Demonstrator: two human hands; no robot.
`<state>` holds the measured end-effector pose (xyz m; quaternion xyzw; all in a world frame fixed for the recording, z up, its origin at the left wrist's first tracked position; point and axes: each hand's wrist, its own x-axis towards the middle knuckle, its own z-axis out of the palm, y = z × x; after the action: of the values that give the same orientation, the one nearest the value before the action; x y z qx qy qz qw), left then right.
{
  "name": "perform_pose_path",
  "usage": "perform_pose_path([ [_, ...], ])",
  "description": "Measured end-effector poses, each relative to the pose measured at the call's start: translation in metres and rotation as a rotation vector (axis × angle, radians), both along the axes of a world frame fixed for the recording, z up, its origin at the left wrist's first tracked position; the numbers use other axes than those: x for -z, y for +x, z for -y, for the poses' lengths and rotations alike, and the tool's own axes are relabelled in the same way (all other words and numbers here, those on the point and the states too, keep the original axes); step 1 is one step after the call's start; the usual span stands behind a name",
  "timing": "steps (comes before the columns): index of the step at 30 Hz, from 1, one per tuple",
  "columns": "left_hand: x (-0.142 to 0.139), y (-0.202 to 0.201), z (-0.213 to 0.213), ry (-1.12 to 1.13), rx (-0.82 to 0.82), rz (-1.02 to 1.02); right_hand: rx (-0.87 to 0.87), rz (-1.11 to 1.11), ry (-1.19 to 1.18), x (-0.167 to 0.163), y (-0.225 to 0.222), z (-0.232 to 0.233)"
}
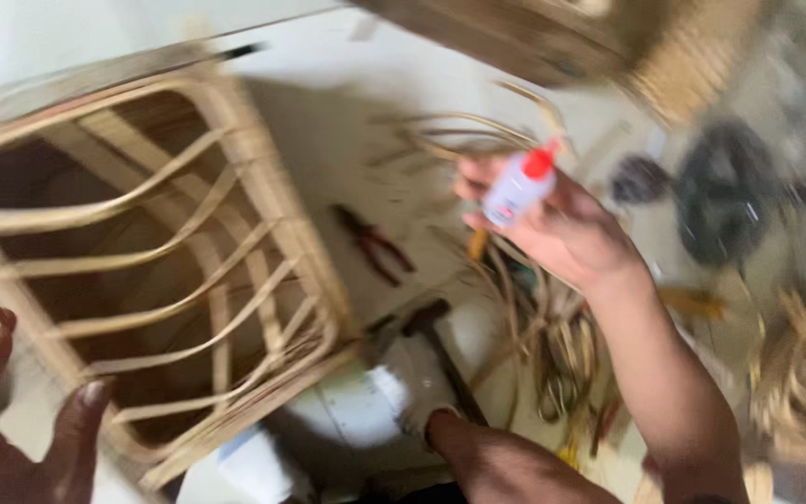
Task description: The person applies glue to the joints of a rectangular woven basket frame and secures the pieces using a hammer and pliers. They then insert a long bamboo strip into the basket structure.
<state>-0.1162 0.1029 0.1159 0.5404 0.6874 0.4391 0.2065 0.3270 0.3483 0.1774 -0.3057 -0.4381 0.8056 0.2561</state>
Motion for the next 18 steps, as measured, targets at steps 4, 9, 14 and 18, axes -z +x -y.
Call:
perform_pose_path([
  [4, -0.011, 0.031, -0.054, 0.056, 0.242, -0.198, 0.007, -0.114, 0.136, -0.019, 0.020, -0.011],
  [9, -0.011, 0.078, -0.076, 0.132, 0.397, -0.205, 0.077, -0.192, 0.194, -0.022, 0.056, -0.021],
  [14, -0.001, 0.087, -0.091, -0.029, 0.414, -0.403, 0.397, -0.216, 0.079, 0.041, 0.054, 0.012],
  [18, 0.008, 0.127, -0.115, -0.060, 0.542, -0.439, 0.498, -0.242, -0.068, 0.114, 0.044, 0.119],
])
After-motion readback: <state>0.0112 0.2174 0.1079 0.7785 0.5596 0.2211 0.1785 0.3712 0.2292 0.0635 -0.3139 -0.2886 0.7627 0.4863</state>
